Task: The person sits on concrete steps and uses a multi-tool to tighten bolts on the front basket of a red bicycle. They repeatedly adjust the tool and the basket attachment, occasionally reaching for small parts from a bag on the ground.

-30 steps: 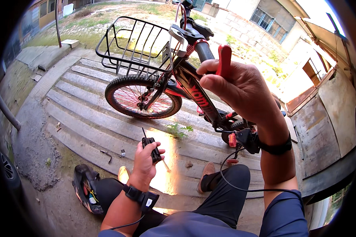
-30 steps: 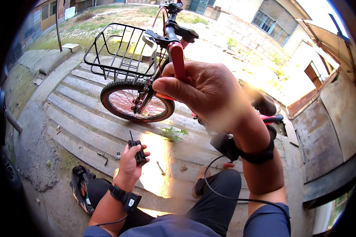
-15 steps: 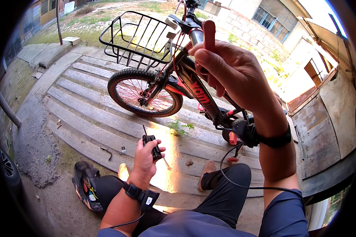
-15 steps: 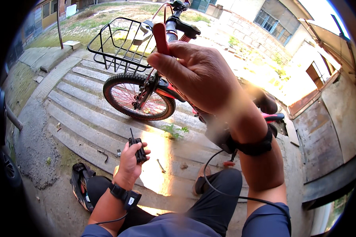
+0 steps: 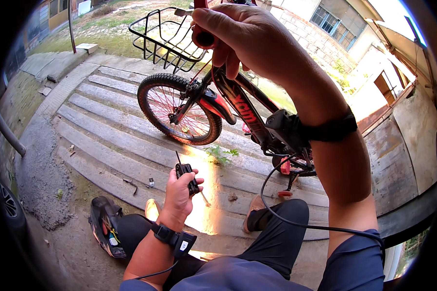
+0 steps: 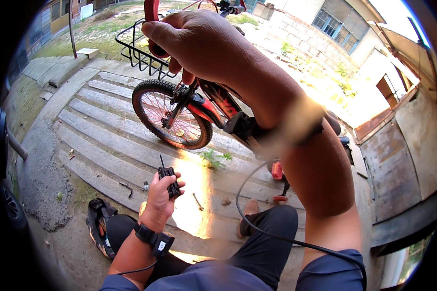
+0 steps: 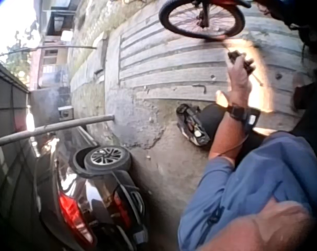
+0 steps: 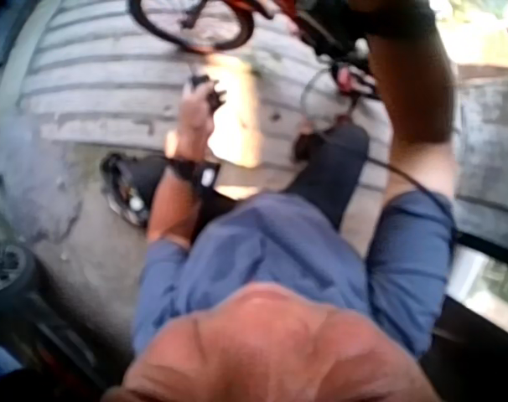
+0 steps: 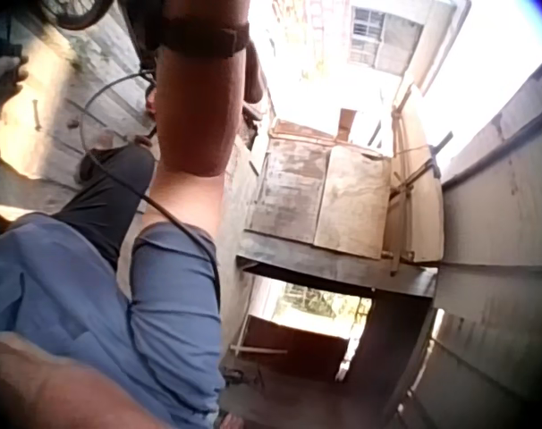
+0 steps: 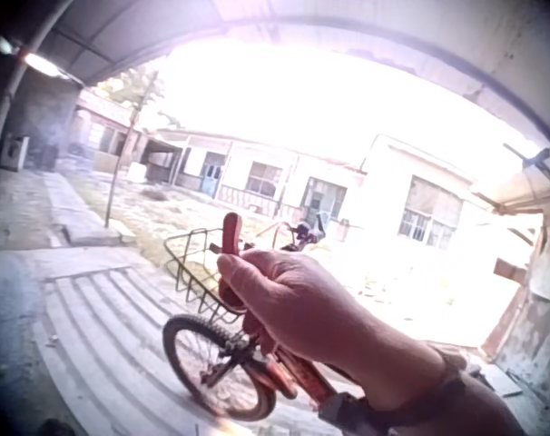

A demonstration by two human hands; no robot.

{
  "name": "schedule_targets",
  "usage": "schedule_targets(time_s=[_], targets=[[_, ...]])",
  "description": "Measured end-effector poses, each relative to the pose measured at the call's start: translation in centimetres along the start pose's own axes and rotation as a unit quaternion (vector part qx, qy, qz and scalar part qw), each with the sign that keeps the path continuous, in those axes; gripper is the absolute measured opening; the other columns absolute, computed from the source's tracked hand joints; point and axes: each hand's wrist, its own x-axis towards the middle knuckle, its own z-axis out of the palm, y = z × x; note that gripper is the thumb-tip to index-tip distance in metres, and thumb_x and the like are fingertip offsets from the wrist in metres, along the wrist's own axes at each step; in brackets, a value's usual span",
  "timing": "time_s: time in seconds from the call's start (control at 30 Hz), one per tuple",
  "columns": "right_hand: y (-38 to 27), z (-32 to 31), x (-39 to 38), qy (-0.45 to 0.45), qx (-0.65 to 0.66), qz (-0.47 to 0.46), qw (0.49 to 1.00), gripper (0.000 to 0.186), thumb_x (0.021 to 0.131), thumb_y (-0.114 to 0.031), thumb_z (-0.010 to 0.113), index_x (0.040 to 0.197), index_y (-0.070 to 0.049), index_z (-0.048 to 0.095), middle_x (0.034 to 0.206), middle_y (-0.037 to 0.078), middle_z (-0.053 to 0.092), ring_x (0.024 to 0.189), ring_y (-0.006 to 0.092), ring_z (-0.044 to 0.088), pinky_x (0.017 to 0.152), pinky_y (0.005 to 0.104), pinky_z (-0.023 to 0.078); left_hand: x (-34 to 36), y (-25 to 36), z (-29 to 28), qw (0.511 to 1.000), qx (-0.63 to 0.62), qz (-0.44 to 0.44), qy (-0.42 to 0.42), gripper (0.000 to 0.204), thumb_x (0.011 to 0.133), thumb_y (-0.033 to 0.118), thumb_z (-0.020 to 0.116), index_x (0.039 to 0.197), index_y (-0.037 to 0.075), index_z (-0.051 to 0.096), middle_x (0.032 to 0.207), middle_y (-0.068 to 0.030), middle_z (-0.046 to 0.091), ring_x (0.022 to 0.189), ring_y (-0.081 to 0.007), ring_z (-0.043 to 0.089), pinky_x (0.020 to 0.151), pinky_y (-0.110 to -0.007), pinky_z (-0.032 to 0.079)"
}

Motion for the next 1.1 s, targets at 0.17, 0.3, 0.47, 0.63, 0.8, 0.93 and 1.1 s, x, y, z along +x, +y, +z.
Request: schedule_targets(time_s=[0.17,0.3,0.47,0.63,0.8,0.93,1.1], targets=[[2.3,0.1,-1.0,0.014,0.056,-0.022,0.998,0.041,0.094,-0.046,0.055,0.104,-0.007,0.064,0.083,-0.001,0.066,0.056,0.0045,0.061,0.048,0.0185,0.043,0.1,0.2,-0.2,1.0,-0.001,0.012,0.007,0.031,0.085,0.006,0.057,0.113,0.005,0.046,0.103,-0.0106,0.06,0.079,-0.0211,0.064,0.062,-0.032,0.054],[2.5,-0.1,-2.4,0.009,0.056,-0.034,0.998,0.047,0.093,-0.049,0.056,0.113,-0.007,0.062,0.087,-0.002,0.067,0.058,0.0046,0.062,0.048,0.0187,0.041,0.0,0.4,-0.5,1.0,0.003,0.011,0.014,0.032,0.086,0.006,0.059,0.114,0.005,0.046,0.102,-0.01,0.06,0.079,-0.0209,0.064,0.062,-0.031,0.054],[3.1,-0.2,-2.7,-0.005,0.09,-0.058,0.994,0.046,0.095,-0.042,0.058,0.118,-0.002,0.06,0.09,0.003,0.066,0.066,0.0057,0.061,0.054,0.0208,0.049,-0.5,2.7,0.6,0.994,-0.029,0.101,-0.035,0.036,0.09,0.011,0.065,0.12,0.008,0.045,0.104,-0.0069,0.06,0.08,-0.0181,0.063,0.062,-0.03,0.053],[3.3,-0.7,-2.8,0.034,0.011,-0.098,0.995,0.042,0.092,-0.042,0.06,0.105,-0.003,0.068,0.067,0.003,0.065,0.056,0.0102,0.058,0.055,0.0282,0.048,-3.2,10.3,7.3,0.949,-0.029,0.277,-0.148,0.043,0.091,0.016,0.066,0.128,0.005,0.048,0.108,-0.0076,0.062,0.089,-0.0184,0.063,0.068,-0.03,0.051],[4.0,-3.0,-3.2,-0.079,0.117,-0.145,0.979,0.041,0.102,-0.034,0.041,0.107,0.001,0.062,0.09,0.011,0.066,0.088,0.0186,0.061,0.082,0.0335,0.047,-3.6,14.8,15.8,0.913,-0.002,0.36,-0.193,0.036,0.093,0.02,0.062,0.122,0.0,0.056,0.116,-0.0138,0.065,0.104,-0.022,0.065,0.082,-0.033,0.05],[4.6,-2.8,-6.8,-0.022,0.049,-0.229,0.972,0.042,0.102,-0.035,0.039,0.114,0.0,0.059,0.094,0.013,0.067,0.091,0.0204,0.062,0.084,0.034,0.047,-2.8,14.6,15.4,0.911,0.028,0.346,-0.221,0.033,0.094,0.017,0.06,0.12,-0.003,0.056,0.111,-0.0156,0.066,0.106,-0.0257,0.064,0.084,-0.032,0.051],[13.7,-6.5,-9.4,0.081,0.032,-0.135,0.987,0.045,0.095,-0.041,0.053,0.114,0.0,0.062,0.092,0.01,0.068,0.085,0.0157,0.062,0.076,0.0303,0.049,-1.7,14.1,16.9,0.92,0.039,0.3,-0.249,0.042,0.092,0.009,0.061,0.128,-0.008,0.048,0.119,-0.0218,0.062,0.11,-0.03,0.062,0.082,-0.029,0.053]])
